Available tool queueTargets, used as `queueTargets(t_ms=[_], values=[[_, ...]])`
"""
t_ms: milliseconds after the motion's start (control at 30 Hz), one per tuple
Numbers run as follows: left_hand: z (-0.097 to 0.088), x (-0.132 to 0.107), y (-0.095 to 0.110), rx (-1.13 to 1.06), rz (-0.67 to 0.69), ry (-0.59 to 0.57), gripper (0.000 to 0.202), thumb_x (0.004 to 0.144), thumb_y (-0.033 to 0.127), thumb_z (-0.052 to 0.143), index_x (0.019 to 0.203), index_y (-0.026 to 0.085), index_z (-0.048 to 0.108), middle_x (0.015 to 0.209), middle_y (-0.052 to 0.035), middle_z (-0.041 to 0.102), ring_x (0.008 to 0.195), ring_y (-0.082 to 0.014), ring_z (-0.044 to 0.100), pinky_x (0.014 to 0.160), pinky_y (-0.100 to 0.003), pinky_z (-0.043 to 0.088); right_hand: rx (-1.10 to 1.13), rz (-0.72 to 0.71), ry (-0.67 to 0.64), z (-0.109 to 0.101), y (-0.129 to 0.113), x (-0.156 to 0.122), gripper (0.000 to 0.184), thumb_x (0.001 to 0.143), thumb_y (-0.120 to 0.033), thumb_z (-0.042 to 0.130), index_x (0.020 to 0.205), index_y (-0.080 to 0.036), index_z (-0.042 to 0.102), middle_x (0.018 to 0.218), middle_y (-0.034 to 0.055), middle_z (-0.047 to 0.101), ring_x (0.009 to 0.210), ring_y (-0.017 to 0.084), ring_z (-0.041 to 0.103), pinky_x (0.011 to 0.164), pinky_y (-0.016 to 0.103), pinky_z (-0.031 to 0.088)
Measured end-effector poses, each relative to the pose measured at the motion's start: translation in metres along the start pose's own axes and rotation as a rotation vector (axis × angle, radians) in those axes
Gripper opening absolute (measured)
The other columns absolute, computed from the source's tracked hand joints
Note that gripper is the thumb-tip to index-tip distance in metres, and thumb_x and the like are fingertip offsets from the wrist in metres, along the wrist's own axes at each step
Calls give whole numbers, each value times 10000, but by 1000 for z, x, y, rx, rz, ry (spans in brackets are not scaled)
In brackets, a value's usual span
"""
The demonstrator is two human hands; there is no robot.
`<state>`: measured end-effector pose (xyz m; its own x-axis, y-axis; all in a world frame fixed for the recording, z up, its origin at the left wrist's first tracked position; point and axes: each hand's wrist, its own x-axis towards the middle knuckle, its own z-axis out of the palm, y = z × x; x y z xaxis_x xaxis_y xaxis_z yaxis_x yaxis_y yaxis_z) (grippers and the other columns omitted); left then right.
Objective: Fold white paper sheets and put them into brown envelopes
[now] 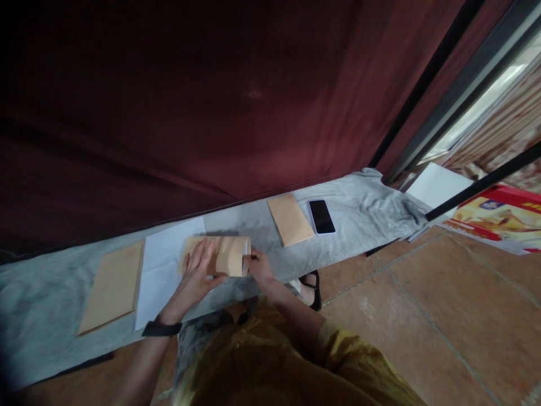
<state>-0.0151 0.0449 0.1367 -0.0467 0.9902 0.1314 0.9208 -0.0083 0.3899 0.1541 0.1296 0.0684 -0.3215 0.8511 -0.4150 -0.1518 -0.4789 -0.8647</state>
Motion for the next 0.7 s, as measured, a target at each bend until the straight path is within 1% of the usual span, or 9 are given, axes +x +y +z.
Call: queueTargets(t_ms=[100,133,167,233,300,367,433,567,700], values=[[24,-13,20,-278,-242,254,861,889,473,616,1587,258,159,1629,-158,223,1508,-330,230,1175,-525,325,73,-10,43,2,-4,-3,87,743,-278,645,777,-199,659,698,5,689,588,153,608,545,256,482],[34,-19,27,-408,-343,293,839,893,490,605,1578,261,177,1596,-159,274,1474,-322,304,1127,-497,403,98,-15,54,2,-5,-4,91,744,-280,649,790,-203,662,716,14,701,608,164,626,554,266,493],[44,-24,35,-544,-445,312,827,889,506,604,1567,270,194,1564,-157,319,1428,-316,380,1073,-476,463,124,-19,62,3,-6,-5,98,744,-281,656,807,-207,666,736,22,712,635,177,645,571,278,508],[60,-32,50,-762,-637,322,836,868,525,631,1552,280,217,1519,-148,380,1359,-295,470,1031,-443,499,174,-29,78,5,-6,-8,121,746,-286,665,844,-216,672,782,34,731,694,198,675,615,302,537],[70,-34,63,-996,-769,344,855,839,508,675,1538,286,233,1414,-132,496,1245,-256,576,989,-407,524,209,-36,94,6,-5,-11,133,750,-290,663,865,-223,668,821,35,737,733,200,685,648,307,549],[74,-30,74,-1225,-798,317,842,802,470,725,1504,287,298,1208,-92,635,1063,-214,668,910,-371,553,218,-36,109,6,-4,-14,114,749,-292,661,843,-230,651,822,26,733,731,187,676,656,293,548],[74,-23,80,-1362,-760,280,778,747,424,781,1423,270,426,1011,-45,693,892,-177,692,814,-322,560,216,-34,119,5,-3,-17,98,742,-294,671,806,-233,630,800,18,723,709,175,660,650,278,543],[73,-8,82,-1386,-735,305,661,642,349,831,1238,203,585,876,-11,701,750,-132,657,665,-237,507,205,-26,91,-2,-2,-21,182,758,-370,698,866,-241,630,841,32,731,740,191,671,654,289,556],[70,1,71,-1344,-736,260,706,627,289,795,1291,178,581,786,8,686,680,-129,624,580,-220,450,208,5,25,-17,-2,-24,227,736,-384,722,876,-238,621,863,24,716,753,181,680,685,306,568]])
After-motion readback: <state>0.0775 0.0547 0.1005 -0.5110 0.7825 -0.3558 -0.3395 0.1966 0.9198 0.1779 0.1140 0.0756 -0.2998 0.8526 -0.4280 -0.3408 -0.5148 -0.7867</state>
